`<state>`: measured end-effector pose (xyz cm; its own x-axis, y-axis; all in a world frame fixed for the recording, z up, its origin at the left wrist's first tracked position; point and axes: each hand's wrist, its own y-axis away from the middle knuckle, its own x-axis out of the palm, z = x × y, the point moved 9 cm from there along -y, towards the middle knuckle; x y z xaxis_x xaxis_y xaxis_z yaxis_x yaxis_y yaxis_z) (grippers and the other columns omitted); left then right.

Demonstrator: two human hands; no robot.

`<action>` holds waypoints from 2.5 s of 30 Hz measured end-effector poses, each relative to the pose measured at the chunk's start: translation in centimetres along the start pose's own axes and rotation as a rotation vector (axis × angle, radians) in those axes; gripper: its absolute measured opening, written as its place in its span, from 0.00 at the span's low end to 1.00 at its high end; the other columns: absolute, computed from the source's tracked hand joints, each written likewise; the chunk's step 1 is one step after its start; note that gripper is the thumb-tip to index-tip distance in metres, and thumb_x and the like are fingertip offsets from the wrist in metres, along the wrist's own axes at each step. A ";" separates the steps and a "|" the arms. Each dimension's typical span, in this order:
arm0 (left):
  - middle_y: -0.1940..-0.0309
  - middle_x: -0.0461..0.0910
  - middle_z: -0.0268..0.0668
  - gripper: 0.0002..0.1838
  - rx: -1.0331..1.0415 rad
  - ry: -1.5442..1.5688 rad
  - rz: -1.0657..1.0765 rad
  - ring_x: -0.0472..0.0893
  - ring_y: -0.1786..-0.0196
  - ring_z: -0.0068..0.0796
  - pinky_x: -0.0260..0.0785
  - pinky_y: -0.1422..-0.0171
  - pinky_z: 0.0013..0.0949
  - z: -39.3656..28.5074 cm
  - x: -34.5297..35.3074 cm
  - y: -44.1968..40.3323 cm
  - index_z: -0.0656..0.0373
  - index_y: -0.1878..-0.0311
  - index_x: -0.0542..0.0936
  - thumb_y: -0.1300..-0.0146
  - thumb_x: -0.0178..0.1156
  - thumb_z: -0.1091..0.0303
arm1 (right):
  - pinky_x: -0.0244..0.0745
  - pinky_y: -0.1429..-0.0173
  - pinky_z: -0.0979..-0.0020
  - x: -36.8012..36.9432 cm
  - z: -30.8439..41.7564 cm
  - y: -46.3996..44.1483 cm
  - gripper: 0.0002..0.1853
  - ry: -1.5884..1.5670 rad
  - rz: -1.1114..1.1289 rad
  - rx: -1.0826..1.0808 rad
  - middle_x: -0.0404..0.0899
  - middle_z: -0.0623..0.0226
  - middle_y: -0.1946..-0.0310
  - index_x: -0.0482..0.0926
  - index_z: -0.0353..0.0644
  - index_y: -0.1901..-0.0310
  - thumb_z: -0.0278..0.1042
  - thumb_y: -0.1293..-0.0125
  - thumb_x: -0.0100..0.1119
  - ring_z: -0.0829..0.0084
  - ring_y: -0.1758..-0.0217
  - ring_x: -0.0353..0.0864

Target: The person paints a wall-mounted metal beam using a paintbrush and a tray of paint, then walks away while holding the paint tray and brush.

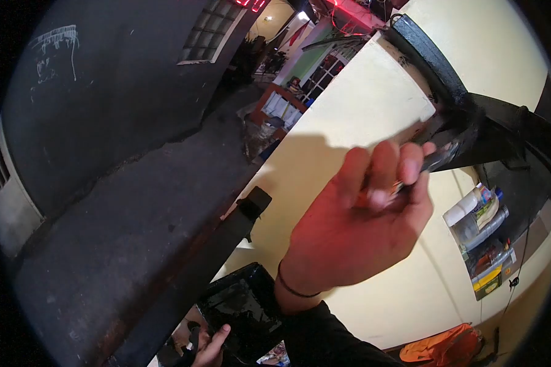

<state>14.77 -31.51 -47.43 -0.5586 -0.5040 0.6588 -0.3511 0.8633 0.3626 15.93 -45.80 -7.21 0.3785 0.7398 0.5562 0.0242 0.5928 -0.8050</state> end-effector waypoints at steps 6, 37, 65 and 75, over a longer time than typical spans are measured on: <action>0.38 0.75 0.37 0.29 0.045 0.021 0.027 0.73 0.38 0.31 0.67 0.33 0.36 1.4 -0.9 -0.2 0.59 0.30 0.68 0.33 0.64 0.69 | 0.58 0.75 0.74 0.2 -1.9 2.0 0.13 -0.151 0.052 0.211 0.63 0.73 0.72 0.69 0.37 0.49 0.34 0.24 0.36 0.79 0.75 0.61; 0.39 0.76 0.36 0.31 0.000 0.043 0.091 0.75 0.40 0.32 0.70 0.36 0.35 2.1 -1.8 1.2 0.58 0.30 0.68 0.34 0.66 0.67 | 0.50 0.80 0.77 3.8 1.1 2.4 0.06 -0.354 0.145 0.372 0.61 0.73 0.75 0.62 0.43 0.55 0.30 0.26 0.33 0.82 0.80 0.58; 0.35 0.73 0.35 0.33 -0.058 0.070 0.025 0.72 0.35 0.32 0.65 0.31 0.36 1.3 -1.6 2.3 0.57 0.28 0.66 0.34 0.66 0.63 | 0.50 0.79 0.76 3.4 1.9 2.3 0.11 -0.254 0.093 0.369 0.60 0.75 0.76 0.65 0.44 0.49 0.37 0.24 0.33 0.81 0.81 0.57; 0.34 0.72 0.36 0.35 -0.021 0.017 0.029 0.72 0.35 0.33 0.65 0.31 0.36 1.2 -1.6 2.1 0.58 0.27 0.63 0.34 0.65 0.66 | 0.48 0.84 0.79 2.3 3.7 3.0 0.11 -0.165 0.047 0.322 0.62 0.73 0.77 0.64 0.43 0.48 0.37 0.25 0.36 0.81 0.83 0.57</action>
<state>14.01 -28.86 -48.54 -0.5551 -0.4782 0.6806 -0.3193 0.8780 0.3565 13.43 -41.12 -7.55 0.2175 0.7942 0.5673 -0.2924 0.6076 -0.7385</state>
